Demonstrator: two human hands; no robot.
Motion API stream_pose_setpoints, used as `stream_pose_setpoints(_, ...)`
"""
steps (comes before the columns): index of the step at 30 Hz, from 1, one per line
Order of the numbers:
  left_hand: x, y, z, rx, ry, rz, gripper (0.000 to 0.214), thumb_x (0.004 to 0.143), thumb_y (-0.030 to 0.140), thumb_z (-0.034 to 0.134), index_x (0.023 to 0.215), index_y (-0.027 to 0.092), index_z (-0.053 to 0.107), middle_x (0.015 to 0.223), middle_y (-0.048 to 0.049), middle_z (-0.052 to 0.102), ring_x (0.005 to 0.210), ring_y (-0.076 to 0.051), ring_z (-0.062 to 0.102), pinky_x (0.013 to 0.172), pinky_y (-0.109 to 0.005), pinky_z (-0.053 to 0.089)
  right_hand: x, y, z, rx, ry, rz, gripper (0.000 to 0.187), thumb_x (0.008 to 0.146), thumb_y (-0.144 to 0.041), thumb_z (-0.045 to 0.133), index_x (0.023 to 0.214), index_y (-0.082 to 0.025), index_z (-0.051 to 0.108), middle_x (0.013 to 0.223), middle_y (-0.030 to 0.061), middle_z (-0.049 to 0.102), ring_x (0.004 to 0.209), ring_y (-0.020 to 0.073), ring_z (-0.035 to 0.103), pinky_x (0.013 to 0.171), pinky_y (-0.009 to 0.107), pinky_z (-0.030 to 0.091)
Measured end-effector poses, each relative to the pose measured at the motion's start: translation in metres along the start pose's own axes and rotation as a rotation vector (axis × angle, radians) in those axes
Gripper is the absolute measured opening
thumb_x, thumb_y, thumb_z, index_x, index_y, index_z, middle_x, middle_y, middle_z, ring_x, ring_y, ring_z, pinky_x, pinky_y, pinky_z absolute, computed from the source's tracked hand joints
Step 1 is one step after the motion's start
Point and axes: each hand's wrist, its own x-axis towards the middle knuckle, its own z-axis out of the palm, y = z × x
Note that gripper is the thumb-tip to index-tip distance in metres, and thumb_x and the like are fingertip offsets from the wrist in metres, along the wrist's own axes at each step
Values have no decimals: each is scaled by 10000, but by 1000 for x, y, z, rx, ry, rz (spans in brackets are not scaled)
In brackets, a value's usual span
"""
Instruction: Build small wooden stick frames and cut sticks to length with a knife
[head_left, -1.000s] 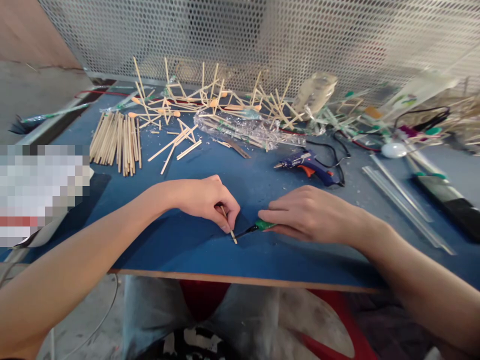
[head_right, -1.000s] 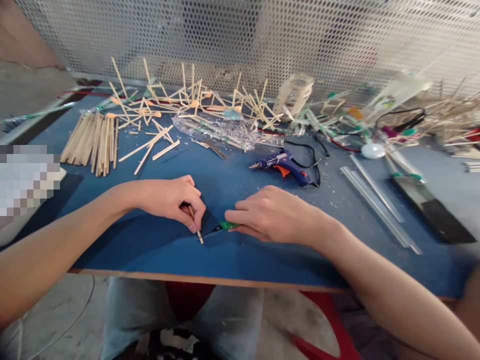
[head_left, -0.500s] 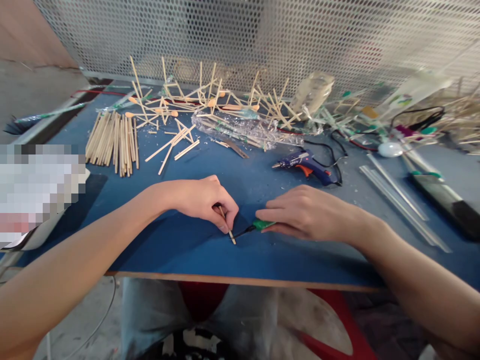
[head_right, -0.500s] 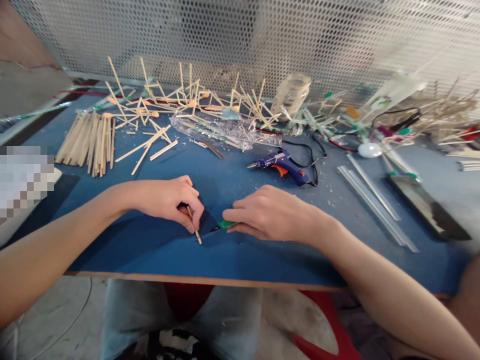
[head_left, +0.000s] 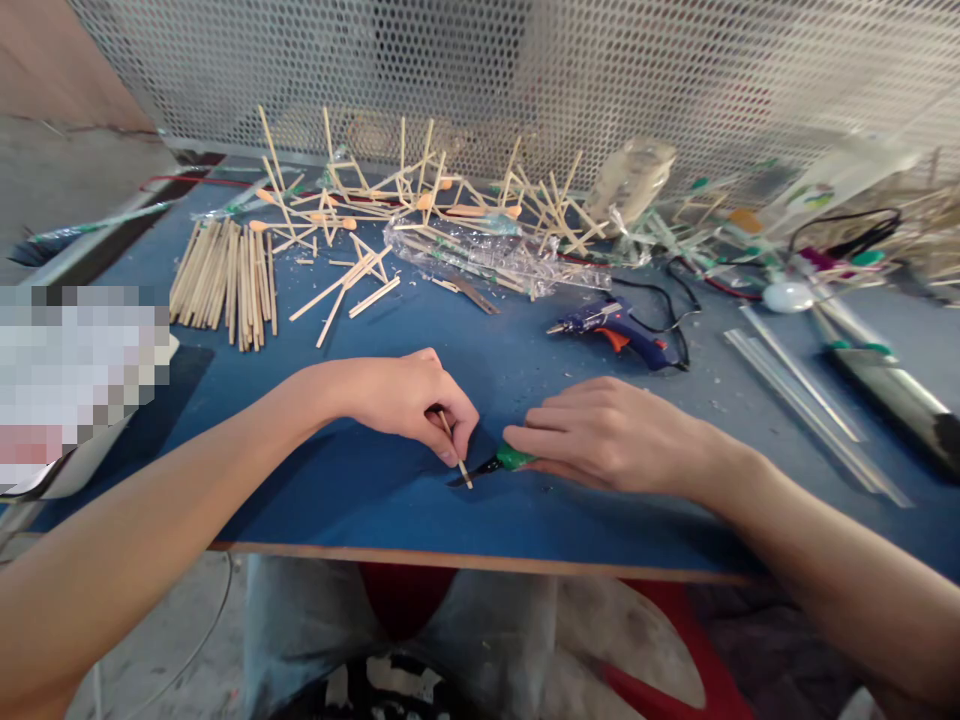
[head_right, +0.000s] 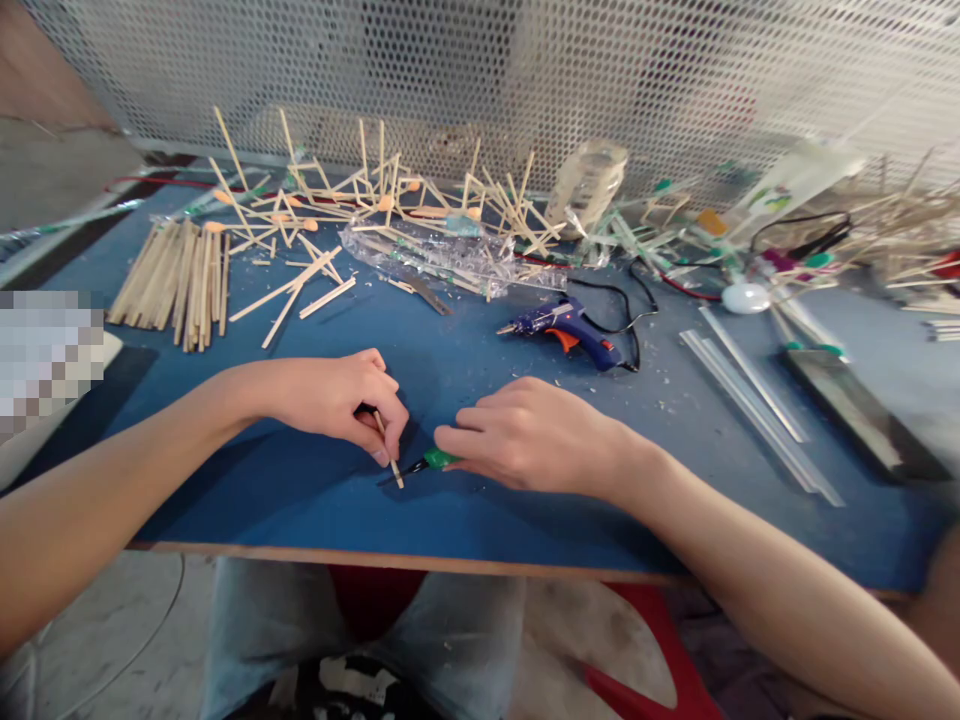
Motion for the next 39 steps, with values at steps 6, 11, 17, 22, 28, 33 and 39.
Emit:
stream_pose_setpoints(6, 0, -1, 0, -12, 2, 7, 213, 921, 504, 679, 872, 315, 766, 784, 71, 755, 767, -128, 635, 987, -336, 251, 2, -2, 0, 86, -22, 35, 354, 1111, -360, 335, 1016, -191, 632, 726, 5, 611, 596, 136, 513, 572, 337, 226)
stream_pose_setpoints(11, 0, -2, 0, -18, 14, 15, 213, 914, 504, 682, 864, 316, 767, 770, 69, 751, 752, -128, 632, 977, -334, 259, 1, 0, 0, 109, -51, 46, 365, 1110, -390, 335, 1030, -199, 636, 742, 4, 616, 614, 139, 527, 573, 330, 239)
stream_pose_setpoints(17, 0, 0, 0, -37, 10, 5, 180, 906, 481, 700, 862, 321, 769, 755, 82, 742, 737, -119, 632, 968, -328, 253, -3, 1, -1, 81, -53, 35, 364, 1112, -375, 324, 1047, -199, 635, 747, 5, 609, 606, 143, 513, 582, 345, 237)
stream_pose_setpoints(22, 0, -1, 0, -33, 13, 11, 197, 914, 497, 680, 869, 328, 769, 754, 81, 747, 737, -123, 628, 971, -331, 258, -2, 1, -2, 85, -39, 35, 360, 1111, -366, 325, 1034, -195, 632, 732, 11, 605, 603, 145, 513, 577, 339, 233)
stream_pose_setpoints(28, 1, -1, 1, -6, 4, -19, 198, 925, 494, 677, 877, 322, 762, 757, 83, 738, 737, -115, 630, 986, -331, 242, -3, 4, -3, 196, -97, 59, 344, 1107, -394, 350, 1051, -206, 633, 760, 17, 636, 624, 140, 541, 574, 322, 243)
stream_pose_setpoints(33, 1, -1, 1, -4, -4, -21, 204, 928, 505, 672, 885, 325, 757, 753, 86, 731, 740, -116, 626, 996, -333, 234, -5, 3, -4, 169, -117, 84, 376, 1112, -378, 303, 1054, -206, 633, 749, 13, 630, 597, 142, 524, 568, 334, 216)
stream_pose_setpoints(39, 0, -1, 1, 3, 0, -19, 209, 931, 510, 667, 889, 326, 757, 747, 88, 735, 744, -117, 627, 991, -333, 237, -5, 1, -5, 138, -126, 85, 354, 1107, -375, 325, 1046, -211, 632, 745, 9, 620, 603, 148, 526, 571, 339, 211)
